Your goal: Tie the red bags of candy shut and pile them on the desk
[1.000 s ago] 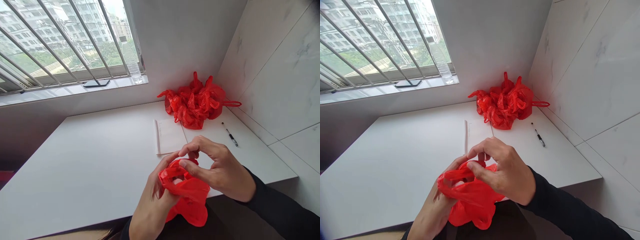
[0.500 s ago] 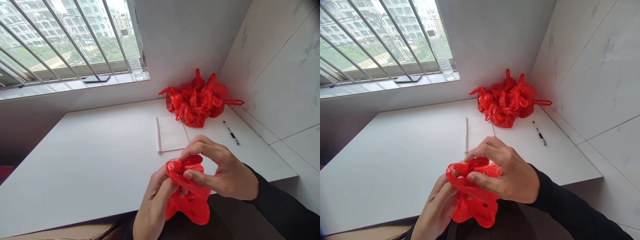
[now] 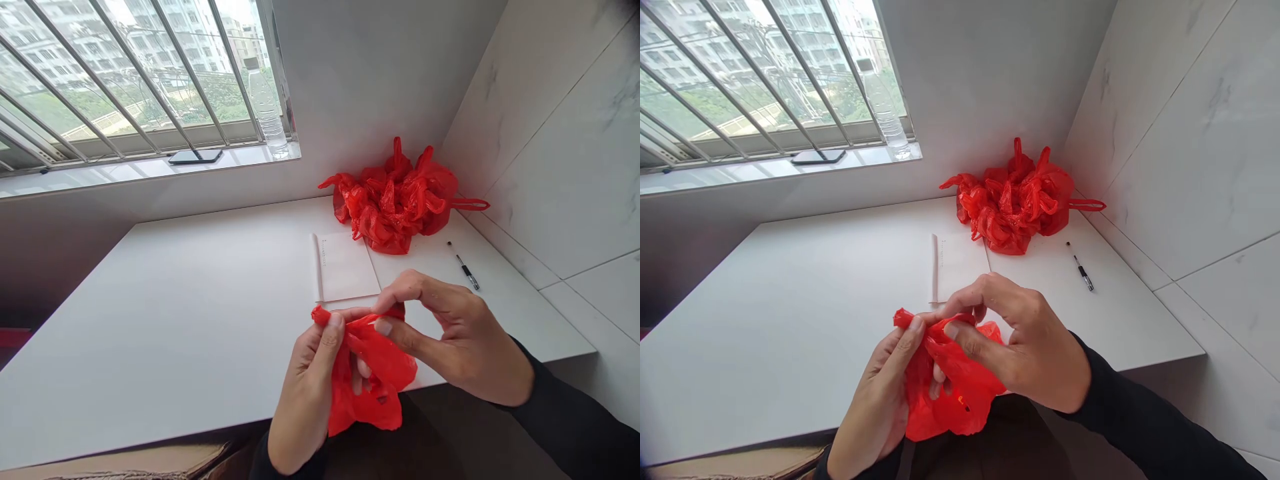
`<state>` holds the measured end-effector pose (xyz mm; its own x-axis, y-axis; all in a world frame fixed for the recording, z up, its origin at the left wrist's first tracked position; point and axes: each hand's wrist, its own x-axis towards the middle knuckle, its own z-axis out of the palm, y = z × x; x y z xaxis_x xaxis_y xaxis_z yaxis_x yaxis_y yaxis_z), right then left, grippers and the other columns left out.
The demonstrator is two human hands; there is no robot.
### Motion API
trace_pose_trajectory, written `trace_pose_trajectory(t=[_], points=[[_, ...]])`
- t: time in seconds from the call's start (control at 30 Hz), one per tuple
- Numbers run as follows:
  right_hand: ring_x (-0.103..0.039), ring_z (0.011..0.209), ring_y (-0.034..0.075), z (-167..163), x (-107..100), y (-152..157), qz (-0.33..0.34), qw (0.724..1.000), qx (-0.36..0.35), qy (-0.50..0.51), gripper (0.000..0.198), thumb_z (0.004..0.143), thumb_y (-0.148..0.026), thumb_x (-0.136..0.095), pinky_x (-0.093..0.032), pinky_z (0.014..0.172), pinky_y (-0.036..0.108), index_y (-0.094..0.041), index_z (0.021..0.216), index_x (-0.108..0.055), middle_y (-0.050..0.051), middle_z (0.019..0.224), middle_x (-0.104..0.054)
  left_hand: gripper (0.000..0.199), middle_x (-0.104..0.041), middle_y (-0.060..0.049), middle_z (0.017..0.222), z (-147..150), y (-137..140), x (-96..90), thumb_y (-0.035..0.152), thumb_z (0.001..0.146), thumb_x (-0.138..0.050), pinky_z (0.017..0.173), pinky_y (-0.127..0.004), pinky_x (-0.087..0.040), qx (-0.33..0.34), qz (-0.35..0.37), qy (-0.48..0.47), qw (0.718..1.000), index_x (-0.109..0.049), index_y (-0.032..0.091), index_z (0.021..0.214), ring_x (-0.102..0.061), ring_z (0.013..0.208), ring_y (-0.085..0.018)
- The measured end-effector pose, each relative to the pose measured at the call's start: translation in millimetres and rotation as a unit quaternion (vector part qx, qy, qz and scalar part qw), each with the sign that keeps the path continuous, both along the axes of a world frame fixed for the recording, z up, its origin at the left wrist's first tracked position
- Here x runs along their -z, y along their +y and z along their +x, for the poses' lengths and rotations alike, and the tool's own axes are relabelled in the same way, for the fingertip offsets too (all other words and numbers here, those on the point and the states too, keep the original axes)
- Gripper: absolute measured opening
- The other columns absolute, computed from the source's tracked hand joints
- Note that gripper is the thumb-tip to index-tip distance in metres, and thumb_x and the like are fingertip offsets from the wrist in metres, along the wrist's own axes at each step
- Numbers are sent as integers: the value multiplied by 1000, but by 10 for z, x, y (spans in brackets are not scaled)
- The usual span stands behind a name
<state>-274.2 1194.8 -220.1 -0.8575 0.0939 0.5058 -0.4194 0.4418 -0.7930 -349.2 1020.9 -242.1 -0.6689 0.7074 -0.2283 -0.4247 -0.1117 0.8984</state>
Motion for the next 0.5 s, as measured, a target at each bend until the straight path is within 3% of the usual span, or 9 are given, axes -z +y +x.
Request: trace_pose_trajectory(t=[0.07, 0.13, 0.2, 0.27, 0.33, 0.4, 0.5], points=[[-62, 79, 13, 52, -15, -28, 2, 999, -38, 7, 17, 93, -14, -68, -52, 75, 27, -24, 106, -64, -2, 89, -67, 26, -60, 1, 66, -8, -13, -40, 45, 99, -55, 60, -23, -44, 1, 23, -38, 999, -67, 21, 99, -54, 58, -11], [-61, 78, 13, 61, -3, -41, 0, 997, -72, -4, 12, 95, -20, -67, -51, 74, 26, -24, 105, -64, -2, 85, -66, 23, -62, -1, 72, -3, -36, -112, 42, 96, -61, 65, -23, -45, 5, 14, -14, 1000, -67, 20, 92, -58, 66, -11], [-62, 87, 15, 11, 42, -22, -10, 998, -52, -16, 11, 100, -33, -62, -51, 82, 29, -24, 105, -66, 0, 92, -67, 20, -63, -1, 77, 0, -76, -178, 38, 93, -67, 67, -22, -45, 21, -23, 63, 998, -65, 19, 85, -57, 70, -11], [-60, 104, 19, -78, 113, 22, -21, 999, -33, -33, 26, 105, -43, -50, -47, 95, 34, -24, 112, -66, 4, 108, -67, 15, -62, -1, 81, -5, -128, -209, 32, 91, -69, 68, -21, -46, 47, -54, 146, 987, -64, 19, 85, -56, 72, -11], [-61, 101, 20, -169, 188, 66, -36, 993, -75, -83, 37, 108, -47, -40, -48, 92, 35, -23, 122, -64, 6, 110, -67, 5, -62, 1, 84, -21, -173, -187, 21, 91, -66, 68, -21, -47, 57, -77, 224, 970, -63, 21, 87, -57, 73, -11], [-59, 75, 15, -236, 255, 91, -57, 980, -109, -155, 40, 109, -47, -37, -49, 73, 30, -21, 121, -64, 3, 92, -66, 24, -64, 3, 88, -46, -196, -111, 4, 86, -61, 72, -19, -49, 29, -104, 316, 943, -65, 25, 96, -61, 78, -10], [-42, 55, 11, -294, 347, 99, -87, 969, -99, -211, 33, 107, -42, -43, -38, 55, 26, -20, 117, -65, -4, 68, -50, 69, -68, 4, 104, -93, -181, 69, -15, 74, -48, 78, -17, -51, -49, -127, 478, 868, -65, 32, 122, -65, 91, -8]])
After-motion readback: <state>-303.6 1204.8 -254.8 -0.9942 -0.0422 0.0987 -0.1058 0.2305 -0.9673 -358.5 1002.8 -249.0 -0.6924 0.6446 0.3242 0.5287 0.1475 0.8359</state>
